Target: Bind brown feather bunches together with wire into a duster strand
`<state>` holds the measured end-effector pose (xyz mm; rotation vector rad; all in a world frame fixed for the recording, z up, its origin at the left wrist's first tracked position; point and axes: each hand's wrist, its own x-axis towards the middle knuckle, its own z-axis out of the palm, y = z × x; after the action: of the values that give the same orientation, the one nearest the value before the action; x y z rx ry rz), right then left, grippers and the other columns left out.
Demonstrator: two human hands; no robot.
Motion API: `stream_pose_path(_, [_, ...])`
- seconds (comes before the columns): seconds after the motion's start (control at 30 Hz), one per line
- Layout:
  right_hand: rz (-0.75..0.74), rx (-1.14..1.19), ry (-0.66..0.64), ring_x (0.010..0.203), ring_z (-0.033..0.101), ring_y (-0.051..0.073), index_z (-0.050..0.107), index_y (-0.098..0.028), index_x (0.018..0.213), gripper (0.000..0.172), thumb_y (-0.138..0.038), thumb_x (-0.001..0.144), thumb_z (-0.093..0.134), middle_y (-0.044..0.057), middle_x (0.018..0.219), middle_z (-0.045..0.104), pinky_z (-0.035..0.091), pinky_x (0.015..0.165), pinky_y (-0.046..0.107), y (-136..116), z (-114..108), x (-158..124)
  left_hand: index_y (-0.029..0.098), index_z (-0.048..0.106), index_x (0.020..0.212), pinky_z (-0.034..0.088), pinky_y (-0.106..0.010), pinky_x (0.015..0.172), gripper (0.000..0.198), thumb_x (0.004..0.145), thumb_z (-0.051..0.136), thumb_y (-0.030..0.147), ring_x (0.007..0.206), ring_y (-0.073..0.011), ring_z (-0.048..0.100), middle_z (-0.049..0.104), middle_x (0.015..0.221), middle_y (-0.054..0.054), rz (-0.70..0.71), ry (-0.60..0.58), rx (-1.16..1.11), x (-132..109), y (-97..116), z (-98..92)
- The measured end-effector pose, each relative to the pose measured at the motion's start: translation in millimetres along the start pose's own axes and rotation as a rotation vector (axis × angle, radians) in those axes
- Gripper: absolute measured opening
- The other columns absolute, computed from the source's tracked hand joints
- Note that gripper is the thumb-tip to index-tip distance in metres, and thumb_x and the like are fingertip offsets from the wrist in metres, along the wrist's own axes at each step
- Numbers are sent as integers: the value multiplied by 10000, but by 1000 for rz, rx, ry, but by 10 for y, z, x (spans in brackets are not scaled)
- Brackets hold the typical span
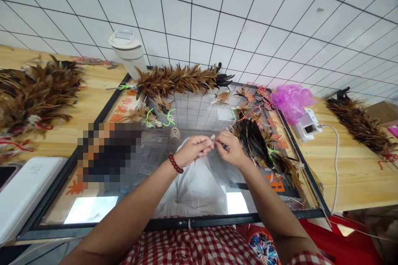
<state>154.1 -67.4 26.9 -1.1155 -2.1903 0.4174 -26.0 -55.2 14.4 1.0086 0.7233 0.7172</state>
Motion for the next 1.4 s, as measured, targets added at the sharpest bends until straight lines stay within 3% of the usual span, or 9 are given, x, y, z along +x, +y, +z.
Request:
stream_pose_path(0.17, [-94,-305,-56,748,472,172,637,-181,922,187,-208,895,454,48,769,602,326,724,326,-74,57,-34,168,672,682,335,-234,559,200,760,602,338,569,-120,455,546,574,-3,284,502,413,44,-13,-28])
stream_pose_path(0.23, [-174,-352,-49,777,475,173,641,-193,928,193,-193,901,449,55,825,614,323,749,338,-103,33,-40,186,679,680,366,-250,637,161,775,576,265,648,-146,511,602,649,-27,367,463,600,12,-6,-26])
stream_pose_path(0.37, [-178,-276,75,834,499,167,653,-219,924,196,-170,897,466,53,887,595,346,782,338,-107,-54,-35,181,642,611,349,-252,645,178,773,574,213,617,-134,491,574,626,-30,410,89,824,-83,46,10])
stream_pose_path(0.53, [28,74,104,831,535,154,660,-205,858,171,-264,904,507,39,836,553,418,761,311,-110,-78,2,152,669,681,356,-236,599,303,844,515,356,590,-113,490,561,603,-24,239,-131,498,-130,107,77])
stream_pose_path(0.8, [212,238,249,977,562,180,651,-201,955,169,-288,886,524,82,1019,576,470,822,331,-12,-19,34,127,659,787,116,-191,395,315,714,675,433,418,-14,294,576,667,-18,-1,213,-203,-35,-14,106])
stream_pose_path(1.0, [366,585,132,784,580,129,545,-237,1169,387,-433,836,573,88,1213,540,496,698,284,-74,87,37,137,659,768,173,-166,384,327,628,756,416,442,-11,322,546,642,12,112,364,-289,-9,26,105])
stream_pose_path(1.1, [491,778,129,646,534,91,522,-235,1100,424,-463,765,649,51,1076,598,473,604,245,-159,223,47,134,657,737,206,-168,393,329,587,787,396,466,-8,338,556,707,9,188,441,-293,-5,37,132])
stream_pose_path(1.23, [545,681,178,508,403,66,524,-213,882,359,-389,669,752,-56,671,521,340,471,192,-207,370,54,127,664,697,206,-174,389,341,552,807,401,495,-14,361,533,729,10,221,500,-281,1,30,176])
stream_pose_path(1.4, [417,504,180,607,479,94,622,-182,728,178,-352,765,657,2,736,575,393,566,229,-215,342,64,130,671,706,186,-179,390,323,562,804,387,484,-9,329,529,711,11,185,463,-289,-2,9,187])
